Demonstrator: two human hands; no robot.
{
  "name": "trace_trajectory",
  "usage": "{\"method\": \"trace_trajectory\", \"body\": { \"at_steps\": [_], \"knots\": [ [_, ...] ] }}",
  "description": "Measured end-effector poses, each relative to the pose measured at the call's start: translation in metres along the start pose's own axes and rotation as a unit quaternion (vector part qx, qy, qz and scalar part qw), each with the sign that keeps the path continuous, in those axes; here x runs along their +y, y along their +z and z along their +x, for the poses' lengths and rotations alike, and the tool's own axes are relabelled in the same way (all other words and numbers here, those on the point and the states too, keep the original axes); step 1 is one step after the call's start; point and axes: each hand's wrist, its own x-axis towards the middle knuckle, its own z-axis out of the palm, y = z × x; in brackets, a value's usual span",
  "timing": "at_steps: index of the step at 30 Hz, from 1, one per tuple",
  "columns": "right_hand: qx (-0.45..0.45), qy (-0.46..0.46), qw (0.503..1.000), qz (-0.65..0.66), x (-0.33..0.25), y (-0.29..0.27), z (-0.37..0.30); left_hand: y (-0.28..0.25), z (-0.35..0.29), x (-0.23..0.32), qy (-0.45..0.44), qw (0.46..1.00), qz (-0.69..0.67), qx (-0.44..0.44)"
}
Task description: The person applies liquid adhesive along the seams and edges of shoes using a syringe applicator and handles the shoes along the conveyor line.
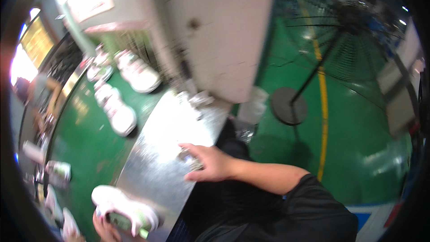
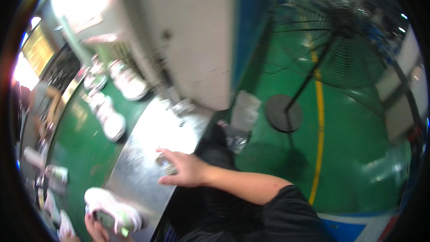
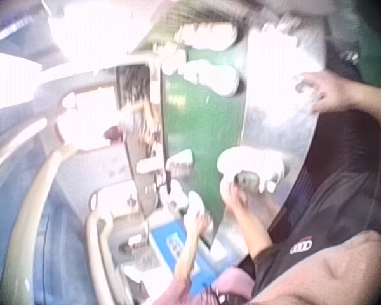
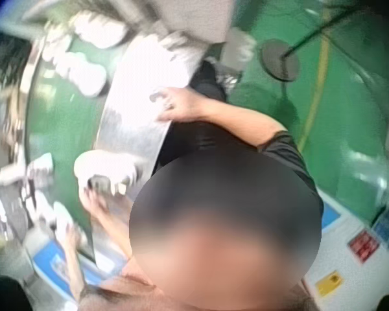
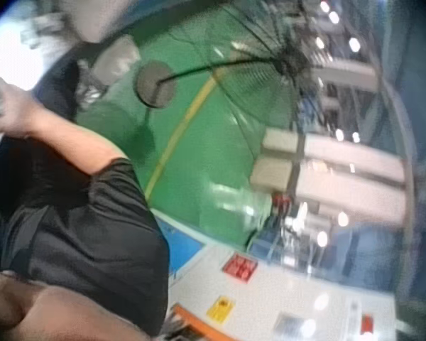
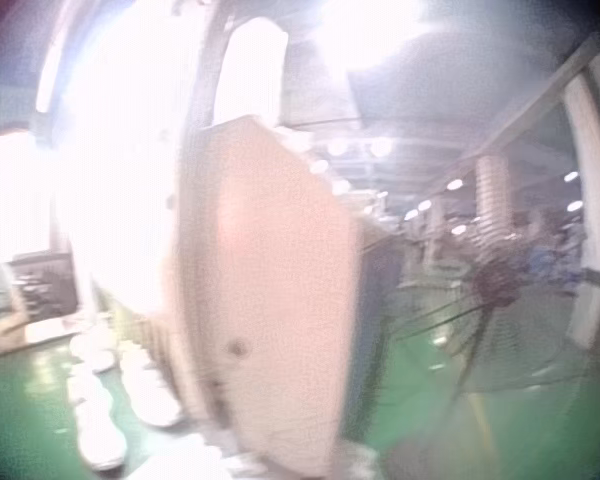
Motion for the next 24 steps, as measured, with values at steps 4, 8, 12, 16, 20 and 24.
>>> {"method": "trace_trajectory", "body": {
  "at_steps": [4, 8, 12, 16, 20, 24],
  "knots": [
    [-0.031, 0.026, 0.999, -0.010, -0.002, -0.018, -0.014, 0.049, 0.082, 0.032, -0.281, 0.895, -0.345, -0.018],
    [-0.065, 0.009, 0.998, -0.024, -0.015, -0.007, -0.005, 0.020, 0.088, -0.020, -0.313, 0.907, -0.281, -0.020],
    [-0.069, 0.064, 0.994, -0.052, -0.007, -0.003, 0.000, 0.054, 0.108, 0.080, -0.289, 0.885, -0.364, 0.034],
    [-0.052, 0.052, 0.996, 0.059, -0.007, 0.000, -0.015, 0.077, 0.121, 0.142, -0.187, 0.876, -0.439, 0.075],
    [0.000, 0.065, 0.978, 0.199, -0.027, 0.001, -0.018, 0.092, 0.110, 0.169, -0.107, 0.812, -0.569, 0.076],
    [-0.034, 0.082, 0.948, 0.306, -0.053, 0.003, -0.006, 0.099, 0.090, 0.169, -0.135, 0.765, -0.624, 0.090]
  ]
}}
